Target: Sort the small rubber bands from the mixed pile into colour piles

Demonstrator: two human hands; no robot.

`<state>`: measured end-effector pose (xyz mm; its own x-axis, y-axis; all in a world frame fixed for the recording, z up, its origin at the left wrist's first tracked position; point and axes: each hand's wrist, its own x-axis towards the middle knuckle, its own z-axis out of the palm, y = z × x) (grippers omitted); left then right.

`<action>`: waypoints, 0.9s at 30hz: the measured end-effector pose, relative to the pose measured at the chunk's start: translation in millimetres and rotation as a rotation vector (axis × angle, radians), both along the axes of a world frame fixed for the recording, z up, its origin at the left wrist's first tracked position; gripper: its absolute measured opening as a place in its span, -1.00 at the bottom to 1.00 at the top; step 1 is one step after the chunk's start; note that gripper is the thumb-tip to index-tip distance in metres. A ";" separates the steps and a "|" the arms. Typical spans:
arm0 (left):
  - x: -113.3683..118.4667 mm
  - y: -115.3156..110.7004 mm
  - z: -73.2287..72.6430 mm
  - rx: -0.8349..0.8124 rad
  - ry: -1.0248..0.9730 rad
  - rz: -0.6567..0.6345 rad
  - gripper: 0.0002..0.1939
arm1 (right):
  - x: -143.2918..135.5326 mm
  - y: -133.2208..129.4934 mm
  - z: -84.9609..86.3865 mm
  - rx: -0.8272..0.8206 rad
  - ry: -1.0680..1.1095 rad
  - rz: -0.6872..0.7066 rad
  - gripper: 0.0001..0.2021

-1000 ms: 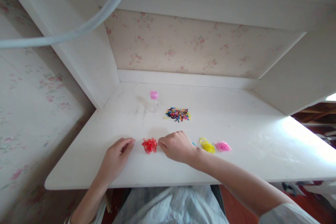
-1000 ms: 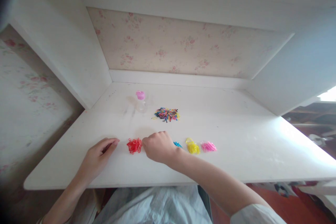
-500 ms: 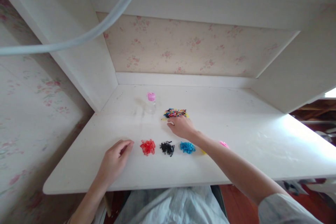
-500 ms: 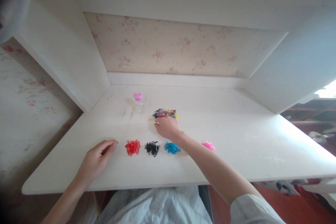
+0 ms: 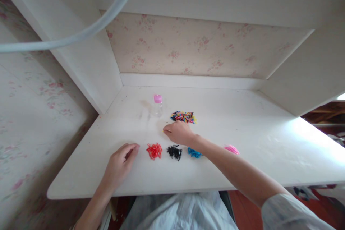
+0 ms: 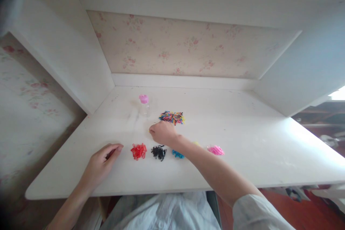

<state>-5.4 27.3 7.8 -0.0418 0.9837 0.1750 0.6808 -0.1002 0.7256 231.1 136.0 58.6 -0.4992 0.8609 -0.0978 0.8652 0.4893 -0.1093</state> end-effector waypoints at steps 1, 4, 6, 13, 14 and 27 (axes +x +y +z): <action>0.2 -0.2 0.7 -0.004 -0.001 0.002 -0.74 | -0.7 -4.8 1.4 -0.006 0.013 0.019 -0.67; 0.3 -1.5 2.4 -0.012 -0.002 0.001 -0.73 | -0.8 -15.4 6.6 -0.010 0.045 0.039 -0.68; 0.0 -2.7 2.8 -0.010 -0.002 -0.006 -0.73 | 4.0 -18.9 12.2 -0.009 0.092 0.031 -0.68; -0.3 -1.7 3.0 -0.029 0.060 -0.004 -0.71 | 69.0 -24.4 36.2 0.010 0.383 -0.140 -0.70; 0.1 -1.0 3.4 -0.034 0.070 -0.005 -0.71 | 82.0 -27.0 36.8 0.004 0.398 -0.183 -0.69; 1.6 1.3 -3.1 -0.045 0.108 0.016 -0.67 | 184.0 -69.0 12.2 -0.039 0.254 -0.394 -0.64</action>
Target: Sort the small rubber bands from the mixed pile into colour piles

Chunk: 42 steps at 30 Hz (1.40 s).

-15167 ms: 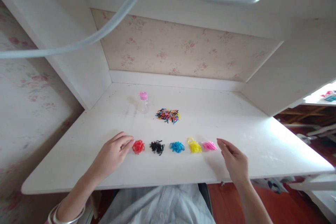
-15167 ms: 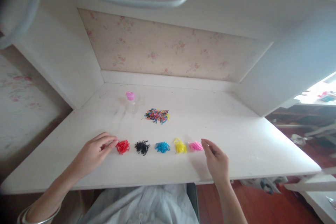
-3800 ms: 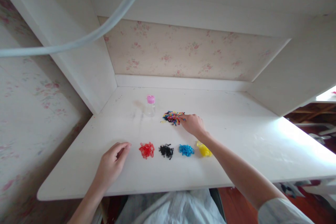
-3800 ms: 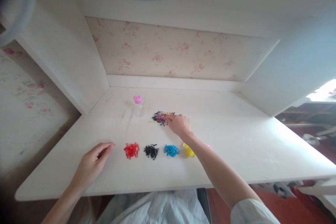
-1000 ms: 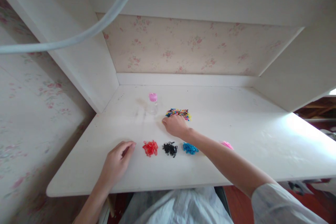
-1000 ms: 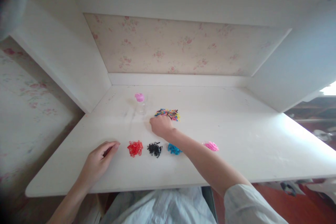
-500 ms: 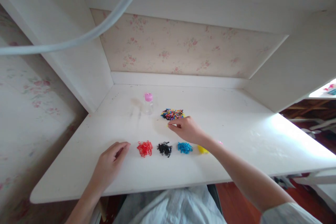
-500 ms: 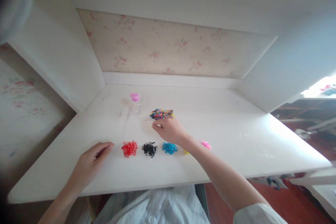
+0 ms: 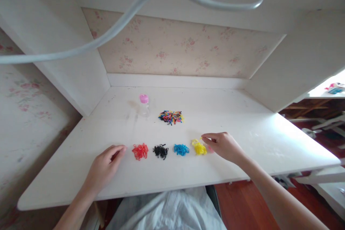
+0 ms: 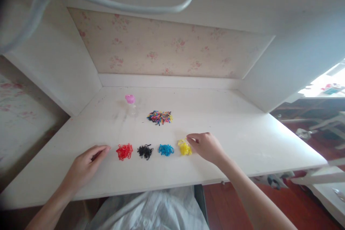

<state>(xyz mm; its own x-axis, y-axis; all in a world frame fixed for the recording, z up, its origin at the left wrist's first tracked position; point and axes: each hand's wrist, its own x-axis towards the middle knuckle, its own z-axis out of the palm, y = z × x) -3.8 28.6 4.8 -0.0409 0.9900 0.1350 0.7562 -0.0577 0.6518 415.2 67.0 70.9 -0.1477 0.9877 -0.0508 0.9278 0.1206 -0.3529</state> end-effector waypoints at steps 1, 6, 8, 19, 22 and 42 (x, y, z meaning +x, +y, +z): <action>0.3 0.2 0.2 -0.009 0.001 0.007 -0.66 | 1.1 1.0 -0.2 -0.005 -0.004 0.001 -0.64; 2.0 3.2 6.9 -0.053 0.001 0.041 -0.62 | -3.7 6.3 2.7 -0.043 -0.037 0.104 -0.65; 6.0 6.7 14.0 -0.059 -0.004 0.022 -0.63 | -5.4 7.9 4.8 -0.034 -0.064 0.142 -0.64; 100.8 49.0 71.8 0.048 0.188 -0.406 -0.69 | 33.7 -8.9 -15.8 0.224 0.301 -0.312 -0.63; 129.3 69.6 69.3 0.058 0.336 -0.423 -0.72 | 44.0 -27.1 -37.5 0.249 0.487 -0.487 -0.60; 191.7 127.6 34.7 0.066 0.509 -0.266 -0.69 | 40.8 -54.9 -69.3 0.334 0.522 -0.692 -0.53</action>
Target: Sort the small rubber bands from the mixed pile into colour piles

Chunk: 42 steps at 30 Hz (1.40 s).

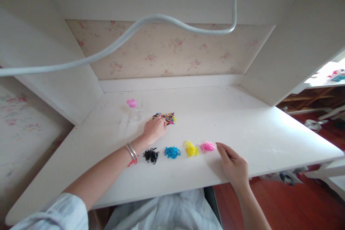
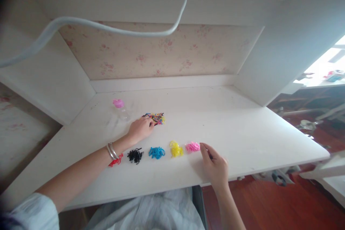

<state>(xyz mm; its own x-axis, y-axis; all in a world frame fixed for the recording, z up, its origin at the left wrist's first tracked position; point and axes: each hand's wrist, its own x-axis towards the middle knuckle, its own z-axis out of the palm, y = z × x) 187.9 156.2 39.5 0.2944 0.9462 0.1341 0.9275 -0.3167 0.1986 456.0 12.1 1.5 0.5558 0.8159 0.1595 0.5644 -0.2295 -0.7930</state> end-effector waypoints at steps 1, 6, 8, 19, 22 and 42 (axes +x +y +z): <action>-0.7 0.2 1.0 0.002 -0.007 0.000 -0.70 | -0.1 0.0 -0.2 -0.007 0.001 -0.005 -0.53; -7.5 -0.4 8.1 0.013 -0.057 -0.022 -0.69 | 0.8 0.2 -1.8 -0.045 0.006 -0.005 -0.53; -13.0 -2.7 12.3 0.021 -0.084 -0.036 -0.69 | 1.0 0.1 -2.2 -0.039 -0.006 0.001 -0.53; -82.8 -37.0 36.2 0.016 -0.239 -0.069 -0.71 | 1.8 1.5 -6.0 -0.004 -0.036 0.003 -0.51; -104.7 -50.0 34.0 0.008 -0.309 -0.031 -0.69 | 2.1 2.3 -6.5 -0.033 -0.026 -0.005 -0.52; -162.6 -100.4 -8.0 -0.049 -0.161 0.121 -0.69 | 1.3 4.3 -6.8 -0.043 -0.020 0.000 -0.55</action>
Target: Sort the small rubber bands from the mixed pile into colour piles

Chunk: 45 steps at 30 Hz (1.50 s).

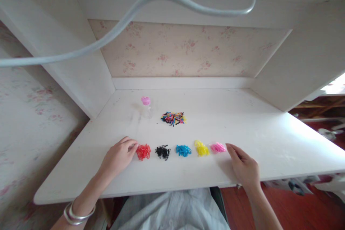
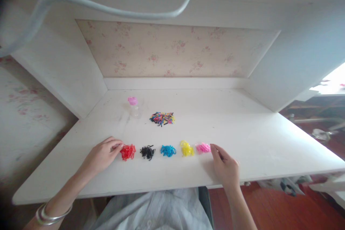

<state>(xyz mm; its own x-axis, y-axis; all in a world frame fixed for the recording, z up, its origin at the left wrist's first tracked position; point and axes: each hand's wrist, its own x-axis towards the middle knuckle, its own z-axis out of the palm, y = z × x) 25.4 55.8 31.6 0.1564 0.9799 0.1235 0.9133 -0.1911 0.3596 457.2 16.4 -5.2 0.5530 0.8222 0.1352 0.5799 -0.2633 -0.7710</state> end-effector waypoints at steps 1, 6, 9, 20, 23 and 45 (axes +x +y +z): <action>-0.9 -0.4 -0.8 -0.006 -0.001 -0.001 -0.69 | 0.0 0.2 0.0 0.005 0.006 0.000 -0.55; -4.3 -2.4 -2.1 -0.029 -0.030 -0.019 -0.67 | 0.1 5.4 9.1 0.046 0.031 0.010 -0.56; -7.0 -3.8 -2.4 -0.021 -0.069 -0.017 -0.68 | -8.7 15.2 28.8 0.058 -0.020 0.058 -0.56; -25.7 -29.1 -21.9 0.073 -0.320 0.124 -0.71 | -124.4 94.5 80.4 -0.284 -0.622 0.633 -0.66; -29.7 -32.5 -24.7 0.108 -0.395 0.175 -0.72 | -144.4 114.2 68.8 -0.380 -0.725 0.619 -0.63; -28.6 -28.5 -23.9 0.111 -0.451 0.138 -0.71 | -139.9 118.4 68.5 -0.298 -0.698 0.583 -0.58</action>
<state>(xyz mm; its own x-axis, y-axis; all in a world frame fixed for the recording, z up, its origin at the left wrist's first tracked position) -3.2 27.3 7.6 -0.0676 0.9649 0.2539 0.6904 -0.1385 0.7100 317.3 134.8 63.2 -0.0805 0.9965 0.0206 0.9853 0.0827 -0.1496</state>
